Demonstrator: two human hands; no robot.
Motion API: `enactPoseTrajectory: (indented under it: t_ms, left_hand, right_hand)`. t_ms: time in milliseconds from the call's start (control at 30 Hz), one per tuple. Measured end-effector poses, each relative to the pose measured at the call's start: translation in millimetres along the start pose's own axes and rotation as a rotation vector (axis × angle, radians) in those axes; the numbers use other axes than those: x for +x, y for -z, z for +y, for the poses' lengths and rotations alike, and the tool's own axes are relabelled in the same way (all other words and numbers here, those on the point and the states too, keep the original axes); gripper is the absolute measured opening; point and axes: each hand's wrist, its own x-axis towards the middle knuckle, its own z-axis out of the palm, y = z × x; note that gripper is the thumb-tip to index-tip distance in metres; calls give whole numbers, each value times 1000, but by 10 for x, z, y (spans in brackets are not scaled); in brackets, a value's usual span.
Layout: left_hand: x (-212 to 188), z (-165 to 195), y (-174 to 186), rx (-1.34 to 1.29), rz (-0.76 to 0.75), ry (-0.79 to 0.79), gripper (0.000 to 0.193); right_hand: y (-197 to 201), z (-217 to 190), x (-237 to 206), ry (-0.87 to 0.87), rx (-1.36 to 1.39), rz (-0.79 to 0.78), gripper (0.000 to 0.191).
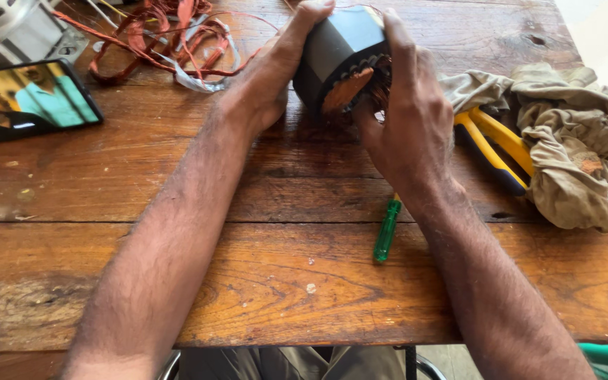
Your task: The person winds copper wire by hand around the slots of a motor stator core. They hold the stator with one hand and feed the wire with the other, rotating the core as needed to continue winding. The process is repetitive and focused on filling the stator slots with wire.
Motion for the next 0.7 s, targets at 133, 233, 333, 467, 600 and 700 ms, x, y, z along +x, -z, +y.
enactPoseTrajectory:
  t_ms: [133,233,333,467,600,700]
  left_hand:
    - [67,-25,-9,-178,-155,-68,108]
    - [100,-60,-81,-183,-153,-110,108]
    - [74,-74,-105,-76,-66,-101,109]
    - [63,-64,-128,-2,-19,-90,109]
    - [85,-68,-104,13,-27,-57,109]
    - [119,-83,-46,19,-54,-2,109]
  right_hand:
    - [58,122,-15,-8,39,-45,85]
    - [130,197,-51,-31,78,-100,93]
    - [200,272,-40,121,116,-84,100]
    - [217,281,-69,60,159,-135,101]
    - [181,287,-85,46,151,-121,99]
    - [161,303,-90,40,142,-107,97]
